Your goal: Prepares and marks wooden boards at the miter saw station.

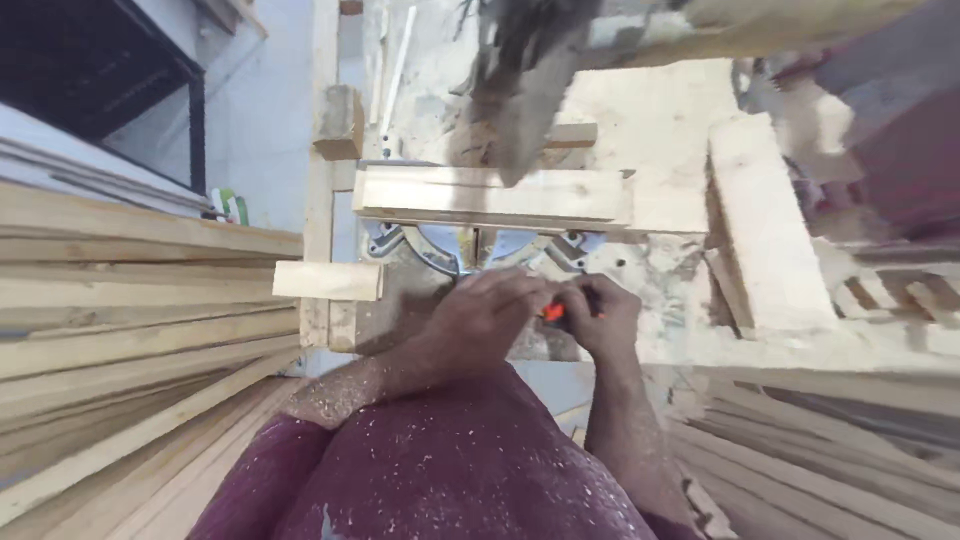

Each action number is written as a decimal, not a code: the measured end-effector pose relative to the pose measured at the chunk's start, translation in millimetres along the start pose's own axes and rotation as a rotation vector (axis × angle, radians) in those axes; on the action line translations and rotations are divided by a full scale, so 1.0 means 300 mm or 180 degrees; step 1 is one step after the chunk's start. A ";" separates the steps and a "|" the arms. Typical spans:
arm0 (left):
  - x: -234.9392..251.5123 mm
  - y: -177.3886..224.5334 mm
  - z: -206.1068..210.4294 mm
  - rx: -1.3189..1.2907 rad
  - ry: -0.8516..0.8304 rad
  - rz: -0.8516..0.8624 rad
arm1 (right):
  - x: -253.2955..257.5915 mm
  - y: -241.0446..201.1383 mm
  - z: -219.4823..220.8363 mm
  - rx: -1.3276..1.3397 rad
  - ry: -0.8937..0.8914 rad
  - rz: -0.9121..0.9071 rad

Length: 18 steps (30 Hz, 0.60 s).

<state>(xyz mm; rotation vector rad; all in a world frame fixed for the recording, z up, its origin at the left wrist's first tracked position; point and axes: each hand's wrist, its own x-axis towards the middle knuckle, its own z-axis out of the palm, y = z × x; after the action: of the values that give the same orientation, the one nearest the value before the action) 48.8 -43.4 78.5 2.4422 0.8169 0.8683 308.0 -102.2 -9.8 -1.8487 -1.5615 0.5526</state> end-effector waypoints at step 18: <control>-0.053 -0.637 -0.098 0.0411 0.1140 -0.3175 | 0.316 -0.036 0.001 -0.0233 0.0912 0.0980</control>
<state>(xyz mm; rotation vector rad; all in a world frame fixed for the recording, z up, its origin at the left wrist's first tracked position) -54.7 92.8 -12.8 1.5891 2.0016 0.8296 319.3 -8.7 6.0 -2.1342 -1.1322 0.3470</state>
